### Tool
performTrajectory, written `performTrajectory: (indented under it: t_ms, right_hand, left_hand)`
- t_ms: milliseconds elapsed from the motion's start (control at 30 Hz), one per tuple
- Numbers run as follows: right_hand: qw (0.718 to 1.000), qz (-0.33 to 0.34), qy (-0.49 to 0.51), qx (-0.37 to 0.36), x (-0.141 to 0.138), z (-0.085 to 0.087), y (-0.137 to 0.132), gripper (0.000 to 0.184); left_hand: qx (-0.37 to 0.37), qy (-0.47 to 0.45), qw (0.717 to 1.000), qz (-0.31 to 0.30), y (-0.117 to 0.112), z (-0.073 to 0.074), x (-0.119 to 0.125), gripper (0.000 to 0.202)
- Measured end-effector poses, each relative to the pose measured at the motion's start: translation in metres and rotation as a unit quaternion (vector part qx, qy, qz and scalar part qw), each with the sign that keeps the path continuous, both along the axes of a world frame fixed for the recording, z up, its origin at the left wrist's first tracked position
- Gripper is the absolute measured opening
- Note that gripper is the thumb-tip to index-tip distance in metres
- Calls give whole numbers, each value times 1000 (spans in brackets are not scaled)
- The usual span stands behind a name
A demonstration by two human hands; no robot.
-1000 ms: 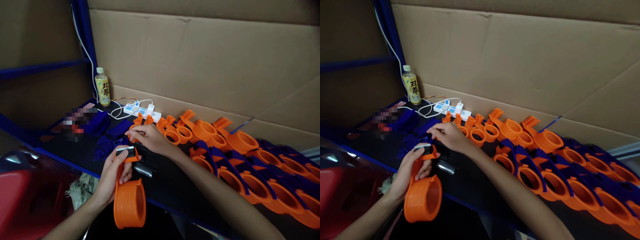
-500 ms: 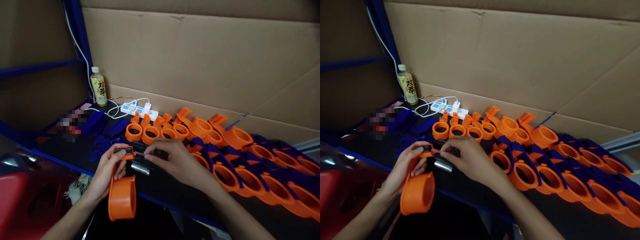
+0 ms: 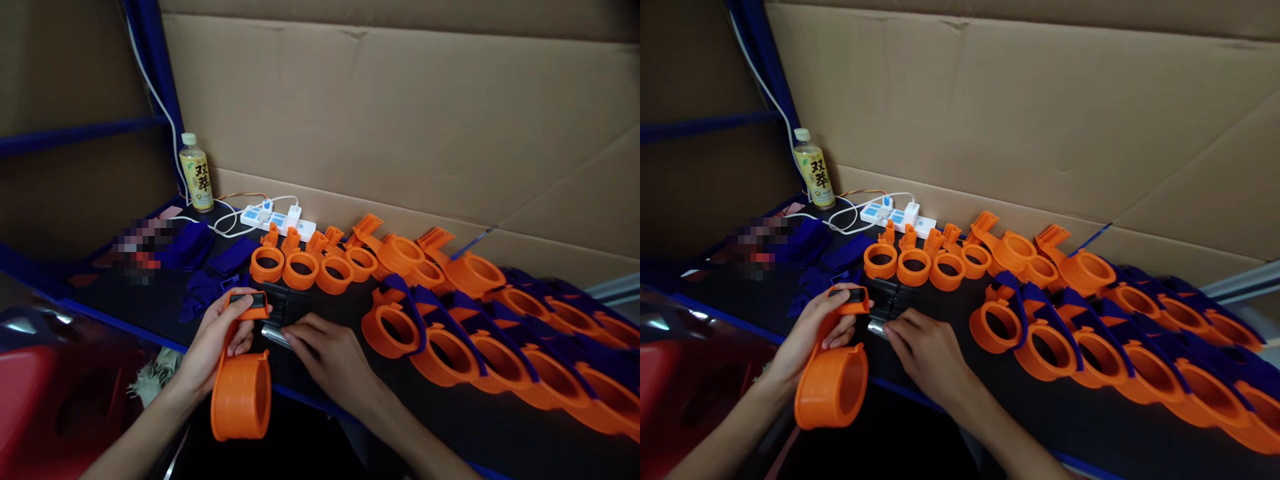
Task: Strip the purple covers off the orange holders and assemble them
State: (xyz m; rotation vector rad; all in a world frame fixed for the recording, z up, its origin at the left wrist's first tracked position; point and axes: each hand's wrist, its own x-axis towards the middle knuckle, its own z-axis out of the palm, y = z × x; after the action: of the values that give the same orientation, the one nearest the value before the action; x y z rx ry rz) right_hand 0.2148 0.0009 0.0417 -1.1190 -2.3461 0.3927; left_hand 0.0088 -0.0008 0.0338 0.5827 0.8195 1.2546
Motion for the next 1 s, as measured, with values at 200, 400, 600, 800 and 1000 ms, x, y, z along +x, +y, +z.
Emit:
performTrajectory:
  t_ms: [200,400,600,800,1000]
  right_hand:
    - [996,-12,33,80,-15,24,4,33]
    - [993,-63,69,71,-18,17,22,22]
    - [989,-131,-47,50,-25,-7,32,23]
    - [984,-147,-78,69,-32,-13,27,29]
    - [991,-77,72,-77,-15,18,0,32]
  left_hand:
    - [3,37,997,-71,-4,-7,8,23]
    - [20,21,1000,8,-1,-1,-5,24]
    - [27,-26,997,74,1,6,-12,27]
    - [26,-39,997,61,1,0,-6,25]
    - [21,-57,995,73,-2,1,7,28]
